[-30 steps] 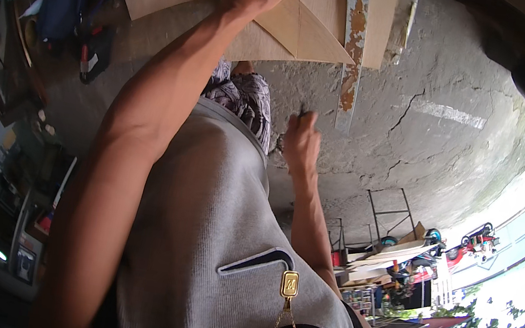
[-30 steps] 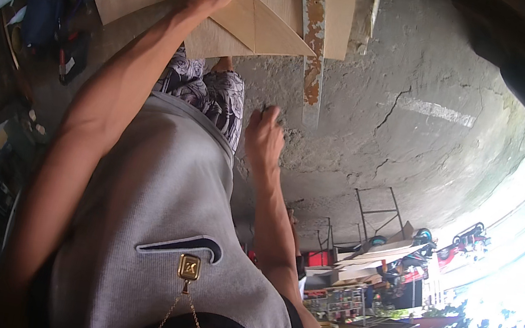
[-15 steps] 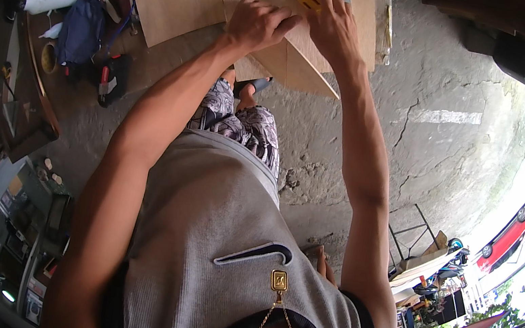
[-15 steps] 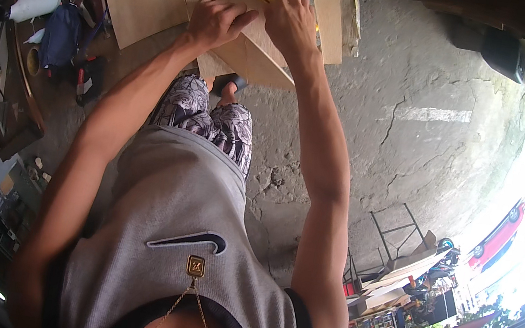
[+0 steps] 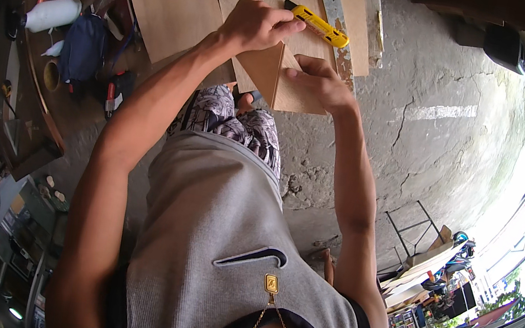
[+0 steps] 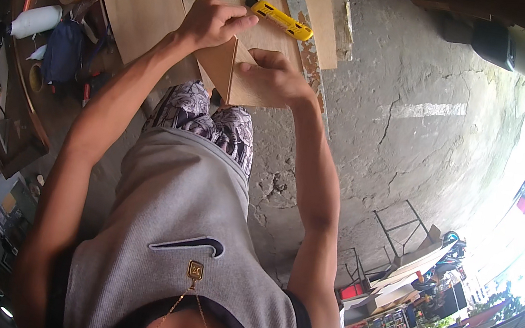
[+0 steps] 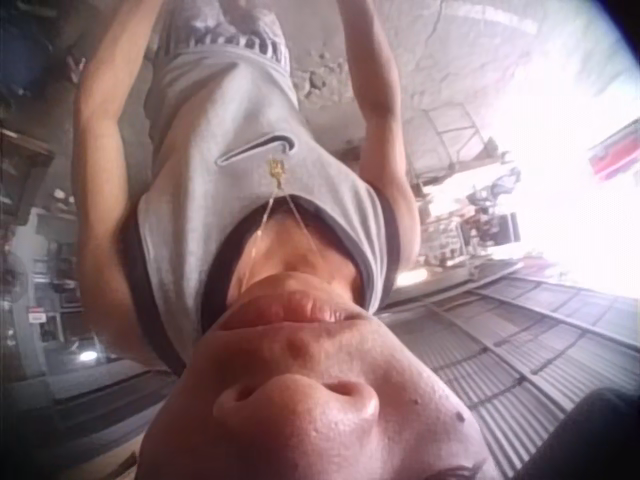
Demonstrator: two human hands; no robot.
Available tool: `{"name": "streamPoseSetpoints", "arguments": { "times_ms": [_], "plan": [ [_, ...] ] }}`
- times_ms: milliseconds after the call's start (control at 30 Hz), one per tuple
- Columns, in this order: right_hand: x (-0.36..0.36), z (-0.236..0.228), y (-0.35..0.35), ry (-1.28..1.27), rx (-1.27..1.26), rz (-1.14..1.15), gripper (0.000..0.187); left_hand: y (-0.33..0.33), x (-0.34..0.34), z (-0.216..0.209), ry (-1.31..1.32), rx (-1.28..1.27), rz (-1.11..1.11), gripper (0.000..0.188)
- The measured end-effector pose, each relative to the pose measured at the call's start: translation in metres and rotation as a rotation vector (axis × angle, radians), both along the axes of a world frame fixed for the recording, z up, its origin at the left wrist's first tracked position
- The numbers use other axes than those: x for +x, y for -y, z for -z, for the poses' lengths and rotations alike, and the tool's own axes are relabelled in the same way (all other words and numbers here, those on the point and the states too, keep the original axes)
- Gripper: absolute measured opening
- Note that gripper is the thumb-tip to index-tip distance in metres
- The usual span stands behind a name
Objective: The person measures and cuts a piece of plywood using a utility knife and ruler, then retrieves a hammer and nails. They nail a triangular wooden piece to a larger board on the workbench, repeatedly hammering nails into the wood.
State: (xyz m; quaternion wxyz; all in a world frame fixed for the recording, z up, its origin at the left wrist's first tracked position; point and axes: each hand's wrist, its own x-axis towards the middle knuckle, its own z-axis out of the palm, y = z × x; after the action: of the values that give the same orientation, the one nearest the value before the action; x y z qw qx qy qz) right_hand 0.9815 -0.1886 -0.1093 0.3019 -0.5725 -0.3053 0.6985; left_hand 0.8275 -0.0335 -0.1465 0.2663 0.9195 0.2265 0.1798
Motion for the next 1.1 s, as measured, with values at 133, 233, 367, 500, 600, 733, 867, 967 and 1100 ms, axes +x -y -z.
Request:
{"name": "streamPoseSetpoints", "arguments": {
  "times_ms": [133,233,367,500,600,733,867,967,1100],
  "plan": [
    [-0.031,-0.019,-0.009,0.950,0.110,-0.233,0.023,0.009,-0.001,0.003,-0.406,0.178,-0.089,0.035],
    [-0.039,-0.007,-0.004,1.060,0.011,-0.114,0.021,0.003,-0.002,0.015,-0.377,0.219,-0.155,0.039],
    [-0.022,0.019,0.012,0.784,0.054,0.195,0.025,-0.027,-0.013,0.002,-0.398,0.261,-0.156,0.037],
    [-0.010,-0.019,0.015,0.292,0.031,0.454,0.024,-0.051,-0.027,0.007,-0.053,0.290,-0.101,0.040],
    [-0.019,-0.043,0.019,-0.028,0.165,0.703,0.028,-0.013,-0.026,-0.052,-0.070,-0.490,-0.171,0.051],
    [-0.044,-0.053,0.012,-0.264,0.258,0.743,0.034,0.073,-0.071,-0.093,0.221,-0.947,-0.143,0.036],
    [-0.076,-0.079,0.012,-0.329,0.268,0.557,0.032,0.125,-0.111,-0.109,0.384,-0.840,-0.449,0.024],
    [-0.081,-0.050,0.018,-0.398,0.362,0.204,0.020,0.151,-0.152,-0.140,0.292,-1.027,-0.595,0.023],
    [-0.156,-0.062,0.014,-0.295,0.281,-0.120,0.022,0.206,-0.235,-0.126,0.404,-0.675,-0.732,0.023]
  ]
}}
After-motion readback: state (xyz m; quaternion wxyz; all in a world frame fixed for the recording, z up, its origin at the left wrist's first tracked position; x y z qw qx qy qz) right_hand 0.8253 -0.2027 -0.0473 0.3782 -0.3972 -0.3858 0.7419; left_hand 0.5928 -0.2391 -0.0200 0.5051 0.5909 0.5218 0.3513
